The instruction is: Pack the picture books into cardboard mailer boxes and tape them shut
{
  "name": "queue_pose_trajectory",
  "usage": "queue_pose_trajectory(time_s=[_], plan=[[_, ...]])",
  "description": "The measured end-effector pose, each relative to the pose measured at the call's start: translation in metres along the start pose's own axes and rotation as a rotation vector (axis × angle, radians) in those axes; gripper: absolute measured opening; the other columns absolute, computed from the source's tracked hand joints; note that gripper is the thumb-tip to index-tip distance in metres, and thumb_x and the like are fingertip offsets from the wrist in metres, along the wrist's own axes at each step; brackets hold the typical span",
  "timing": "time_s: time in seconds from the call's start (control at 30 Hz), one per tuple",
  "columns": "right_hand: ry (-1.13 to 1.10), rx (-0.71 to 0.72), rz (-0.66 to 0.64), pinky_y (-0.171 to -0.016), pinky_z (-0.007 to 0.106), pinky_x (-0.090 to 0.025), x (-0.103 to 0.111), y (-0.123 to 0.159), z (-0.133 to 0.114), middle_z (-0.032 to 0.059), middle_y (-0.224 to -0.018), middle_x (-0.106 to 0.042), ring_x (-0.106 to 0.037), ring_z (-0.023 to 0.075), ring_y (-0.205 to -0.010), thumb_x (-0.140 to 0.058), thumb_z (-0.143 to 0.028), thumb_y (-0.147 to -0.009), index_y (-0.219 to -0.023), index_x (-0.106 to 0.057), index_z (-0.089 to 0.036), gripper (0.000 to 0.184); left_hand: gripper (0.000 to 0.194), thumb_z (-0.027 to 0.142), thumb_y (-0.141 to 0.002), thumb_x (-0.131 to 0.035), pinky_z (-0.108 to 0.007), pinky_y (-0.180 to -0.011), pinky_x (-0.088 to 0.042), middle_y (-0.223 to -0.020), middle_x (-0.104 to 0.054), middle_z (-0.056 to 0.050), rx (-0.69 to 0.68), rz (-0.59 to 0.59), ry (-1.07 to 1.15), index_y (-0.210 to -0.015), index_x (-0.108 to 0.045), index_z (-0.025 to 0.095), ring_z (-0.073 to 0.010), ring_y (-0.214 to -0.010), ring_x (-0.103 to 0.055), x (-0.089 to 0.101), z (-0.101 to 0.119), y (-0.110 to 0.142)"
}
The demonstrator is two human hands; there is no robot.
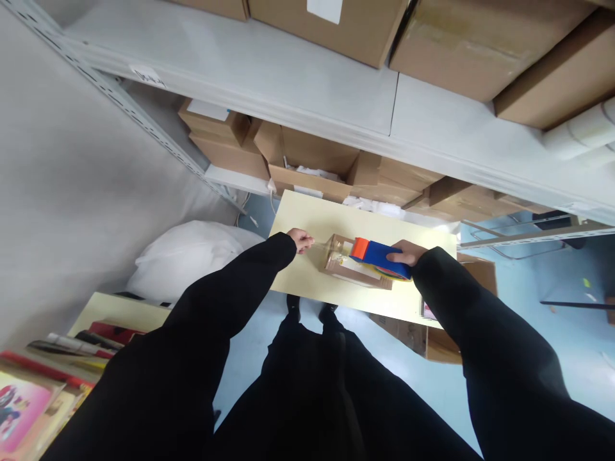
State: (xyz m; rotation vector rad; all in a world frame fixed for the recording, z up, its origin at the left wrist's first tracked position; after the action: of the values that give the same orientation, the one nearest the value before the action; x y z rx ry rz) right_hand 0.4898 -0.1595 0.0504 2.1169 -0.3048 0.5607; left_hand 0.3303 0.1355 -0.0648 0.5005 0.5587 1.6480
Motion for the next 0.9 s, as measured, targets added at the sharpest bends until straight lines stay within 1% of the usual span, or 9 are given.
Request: queue_pose_trajectory(time_s=[0.1, 0.2, 0.37, 0.43, 0.53, 0.63, 0.7, 0.8, 0.9], plan=[[0.072, -0.003, -0.009, -0.054, 0.027, -0.041, 0.007, 0.007, 0.005, 0.0046, -0.064, -0.063, -0.058, 0.0195, -0.06, -0.057, -0.048, -0.059, -0.068, -0.061, -0.014, 0.035, 0.027, 0.033, -0.059, -0.073, -0.02, -0.048, -0.045, -0.05, -0.055, 0.003, 0.009, 0.009, 0.01, -0.064, -0.056, 0.013, -0.0031, -0.041, -0.045, 0.008, 0.0, 0.003], [0.137, -0.001, -0.018, -0.054, 0.027, -0.04, 0.012, 0.011, 0.007, 0.0043, -0.062, -0.062, -0.057, 0.0186, -0.059, -0.056, -0.047, -0.06, -0.067, -0.062, -0.014, 0.035, 0.025, 0.032, -0.061, -0.072, -0.021, -0.048, -0.044, -0.05, -0.055, 0.002, -0.011, -0.011, 0.038, -0.064, -0.056, 0.013, -0.003, -0.041, -0.045, 0.009, 0.004, 0.002], [0.147, 0.003, 0.007, -0.056, 0.026, -0.04, 0.007, 0.012, 0.008, 0.0052, -0.066, -0.062, -0.058, 0.0188, -0.062, -0.053, -0.048, -0.063, -0.07, -0.062, -0.013, 0.037, 0.022, 0.029, -0.064, -0.07, -0.02, -0.045, -0.039, -0.051, -0.056, 0.001, -0.02, -0.026, -0.013, -0.064, -0.057, 0.012, -0.0029, -0.039, -0.042, 0.006, 0.009, 0.002], [0.144, -0.002, 0.0, -0.056, 0.026, -0.041, 0.004, 0.011, 0.011, 0.0054, -0.067, -0.062, -0.058, 0.0191, -0.063, -0.053, -0.048, -0.062, -0.069, -0.062, -0.013, 0.037, 0.022, 0.031, -0.063, -0.07, -0.019, -0.042, -0.036, -0.053, -0.058, 0.0, -0.023, -0.042, -0.079, -0.063, -0.058, 0.012, -0.0038, -0.041, -0.042, 0.006, 0.006, 0.003], [0.175, -0.008, 0.008, -0.054, 0.026, -0.04, 0.0, 0.01, 0.013, 0.0048, -0.064, -0.061, -0.057, 0.0182, -0.061, -0.053, -0.049, -0.061, -0.066, -0.061, -0.014, 0.036, 0.025, 0.035, -0.06, -0.071, -0.017, -0.042, -0.034, -0.058, -0.061, -0.001, -0.026, -0.057, -0.183, -0.064, -0.059, 0.013, -0.0067, -0.049, -0.048, 0.006, 0.001, 0.002], [0.194, 0.007, 0.019, -0.053, 0.026, -0.038, -0.002, 0.01, 0.013, 0.0039, -0.061, -0.059, -0.055, 0.0169, -0.058, -0.052, -0.048, -0.062, -0.064, -0.06, -0.015, 0.034, 0.027, 0.039, -0.058, -0.07, -0.017, -0.043, -0.034, -0.059, -0.06, 0.0, -0.017, -0.026, -0.239, -0.066, -0.061, 0.014, -0.0081, -0.052, -0.05, 0.005, -0.004, -0.002], [0.199, 0.018, 0.025, -0.052, 0.025, -0.037, -0.002, 0.011, 0.012, 0.0032, -0.059, -0.057, -0.054, 0.0163, -0.057, -0.051, -0.047, -0.063, -0.062, -0.058, -0.015, 0.033, 0.029, 0.041, -0.059, -0.068, -0.018, -0.044, -0.035, -0.06, -0.06, 0.001, -0.004, -0.021, -0.237, -0.067, -0.061, 0.015, -0.0083, -0.053, -0.051, 0.004, -0.007, -0.006], [0.215, 0.002, 0.022, -0.051, 0.025, -0.035, -0.003, 0.011, 0.009, 0.0024, -0.056, -0.056, -0.052, 0.0156, -0.056, -0.05, -0.046, -0.062, -0.058, -0.057, -0.016, 0.031, 0.029, 0.043, -0.061, -0.065, -0.017, -0.045, -0.035, -0.068, -0.063, -0.001, 0.01, -0.079, -0.169, -0.067, -0.059, 0.015, -0.008, -0.056, -0.052, 0.003, -0.013, -0.011], [0.224, -0.015, 0.02, -0.051, 0.025, -0.035, -0.003, 0.009, 0.007, 0.0023, -0.057, -0.056, -0.052, 0.0153, -0.056, -0.051, -0.044, -0.062, -0.059, -0.057, -0.016, 0.029, 0.03, 0.042, -0.06, -0.066, -0.016, -0.042, -0.032, -0.064, -0.061, -0.001, 0.023, -0.068, -0.103, -0.065, -0.057, 0.014, -0.0059, -0.049, -0.048, 0.001, -0.022, -0.016]])
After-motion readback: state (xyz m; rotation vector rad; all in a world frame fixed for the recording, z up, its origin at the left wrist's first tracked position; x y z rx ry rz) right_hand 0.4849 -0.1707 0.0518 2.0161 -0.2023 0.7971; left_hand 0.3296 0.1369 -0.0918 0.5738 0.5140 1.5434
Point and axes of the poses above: each hand's wrist, its own y-axis away from the middle knuckle, its own x-axis out of the back of the hand, z = x × y, the point moved 1 cm from there along -y, towards the middle knuckle
